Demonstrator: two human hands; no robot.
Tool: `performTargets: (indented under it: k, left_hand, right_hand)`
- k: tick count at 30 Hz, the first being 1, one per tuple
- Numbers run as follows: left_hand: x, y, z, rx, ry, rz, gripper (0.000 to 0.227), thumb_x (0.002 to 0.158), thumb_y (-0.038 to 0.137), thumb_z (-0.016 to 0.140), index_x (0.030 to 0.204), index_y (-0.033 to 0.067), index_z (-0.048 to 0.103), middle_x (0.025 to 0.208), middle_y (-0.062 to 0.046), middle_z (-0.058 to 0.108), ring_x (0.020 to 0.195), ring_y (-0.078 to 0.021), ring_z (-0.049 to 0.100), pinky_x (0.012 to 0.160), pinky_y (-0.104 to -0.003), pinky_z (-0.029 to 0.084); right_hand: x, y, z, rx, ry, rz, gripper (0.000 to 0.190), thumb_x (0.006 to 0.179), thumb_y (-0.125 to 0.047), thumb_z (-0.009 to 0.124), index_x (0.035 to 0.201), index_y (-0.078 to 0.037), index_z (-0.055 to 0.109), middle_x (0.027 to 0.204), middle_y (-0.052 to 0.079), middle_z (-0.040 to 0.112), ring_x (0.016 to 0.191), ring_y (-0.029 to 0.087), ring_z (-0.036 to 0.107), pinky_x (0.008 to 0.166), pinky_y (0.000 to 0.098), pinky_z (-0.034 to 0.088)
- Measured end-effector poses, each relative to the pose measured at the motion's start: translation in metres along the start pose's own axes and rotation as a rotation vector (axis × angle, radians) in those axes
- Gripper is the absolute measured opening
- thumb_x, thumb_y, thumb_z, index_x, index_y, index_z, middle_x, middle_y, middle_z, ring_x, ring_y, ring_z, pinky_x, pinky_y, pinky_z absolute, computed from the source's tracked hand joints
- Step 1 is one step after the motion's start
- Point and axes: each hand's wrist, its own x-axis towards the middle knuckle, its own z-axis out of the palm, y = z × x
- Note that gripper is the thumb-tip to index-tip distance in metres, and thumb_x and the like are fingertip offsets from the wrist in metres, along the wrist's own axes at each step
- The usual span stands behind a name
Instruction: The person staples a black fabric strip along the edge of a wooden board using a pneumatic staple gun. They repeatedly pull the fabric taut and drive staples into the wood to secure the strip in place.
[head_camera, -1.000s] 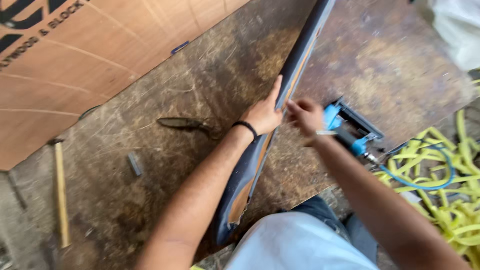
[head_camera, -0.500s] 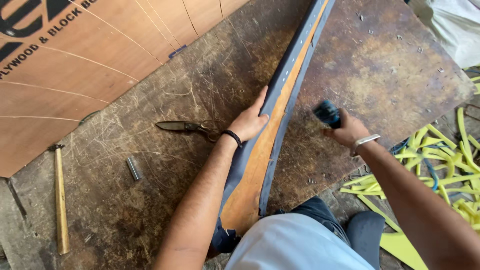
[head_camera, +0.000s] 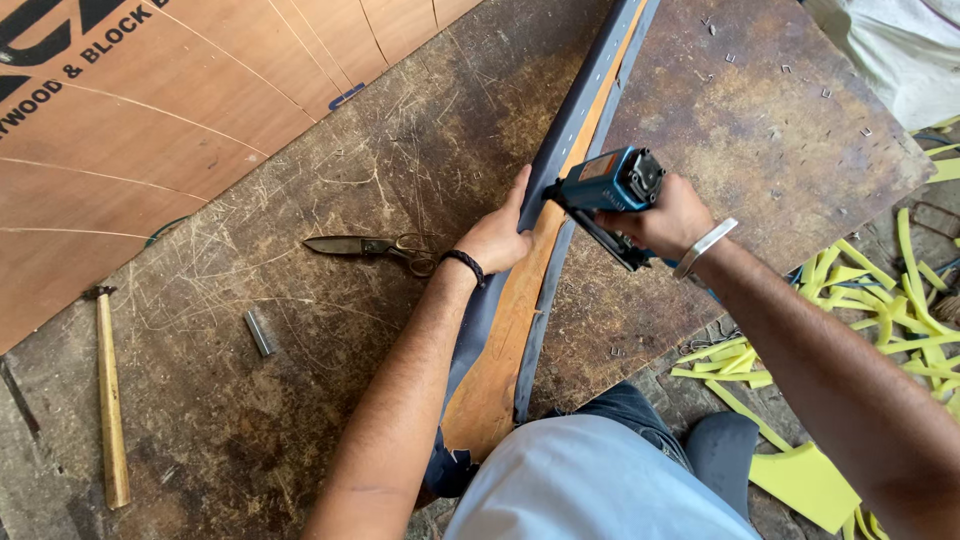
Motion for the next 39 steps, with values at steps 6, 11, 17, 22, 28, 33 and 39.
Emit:
performTargets:
  k: [6,11,17,22,28,33,39]
  left_hand:
    - [0.004,-0.009,0.001,-0.010,0.021,0.053,0.113,0.087,0.005,0.065,0.162,0.0374,-0.013,0.133,-0.025,0.065,0.102,-0.0316,0.074,0.093,-0.045,0.058]
    - [0.026,-0.051,-0.004,-0.041,0.071,0.129,0.109,0.089,0.010,0.071,0.164,0.0346,-0.004,0.150,-0.026,0.050,0.129,-0.0327,0.059,0.108,-0.044,0.046]
    - [0.043,-0.101,-0.008,-0.178,0.100,0.192,0.099,0.088,0.006,0.070,0.164,0.0263,0.010,0.157,-0.019,0.046,0.138,-0.0281,0.054,0.113,-0.040,0.042]
    - [0.048,-0.108,-0.006,-0.163,0.142,0.199,0.099,0.088,0.004,0.072,0.164,0.0266,0.013,0.159,-0.018,0.044,0.140,-0.0279,0.051,0.114,-0.040,0.041]
    - [0.040,-0.099,-0.007,-0.159,0.135,0.086,0.095,0.091,0.007,0.068,0.163,0.0336,0.013,0.161,-0.014,0.042,0.141,-0.0277,0.050,0.114,-0.043,0.041]
    - [0.036,-0.094,-0.008,-0.137,0.130,0.063,0.095,0.091,0.008,0.068,0.163,0.0361,0.013,0.161,-0.013,0.043,0.141,-0.0280,0.051,0.115,-0.045,0.042]
    - [0.040,-0.094,-0.006,-0.131,0.135,0.077,0.096,0.091,0.009,0.069,0.163,0.0354,0.011,0.160,-0.014,0.044,0.140,-0.0285,0.051,0.115,-0.045,0.042]
  right_hand:
    - [-0.016,0.005,0.017,0.025,0.038,-0.078,0.031,0.078,-0.029,0.088,0.093,-0.004,0.077,0.067,0.005,0.070,0.056,0.013,0.066,0.056,0.0333,0.055]
    - [-0.020,0.016,0.025,0.311,0.034,0.001,0.020,0.081,-0.023,0.083,0.091,-0.007,0.076,0.061,0.004,0.065,0.049,0.013,0.058,0.050,0.0325,0.047]
    - [-0.005,0.069,0.034,0.161,0.055,0.120,0.031,0.085,-0.028,0.083,0.101,-0.002,0.079,0.075,0.010,0.070,0.063,0.020,0.064,0.063,0.0391,0.050]
    - [0.028,0.111,0.049,-0.210,0.110,0.127,0.068,0.086,-0.033,0.079,0.148,-0.018,0.057,0.110,0.017,0.071,0.095,0.029,0.071,0.089,0.0470,0.056]
    - [0.037,0.146,0.083,-0.578,0.139,0.064,0.084,0.090,-0.032,0.079,0.164,-0.025,0.040,0.116,0.015,0.065,0.107,0.029,0.066,0.091,0.0394,0.060]
    - [0.029,0.162,0.097,-0.535,0.257,-0.041,0.085,0.085,-0.028,0.082,0.160,-0.030,0.042,0.119,0.013,0.063,0.113,0.030,0.064,0.091,0.0408,0.057]
    - [0.034,0.172,0.098,-0.501,0.287,-0.069,0.088,0.083,-0.031,0.083,0.160,-0.030,0.041,0.119,0.012,0.063,0.114,0.031,0.063,0.091,0.0430,0.056]
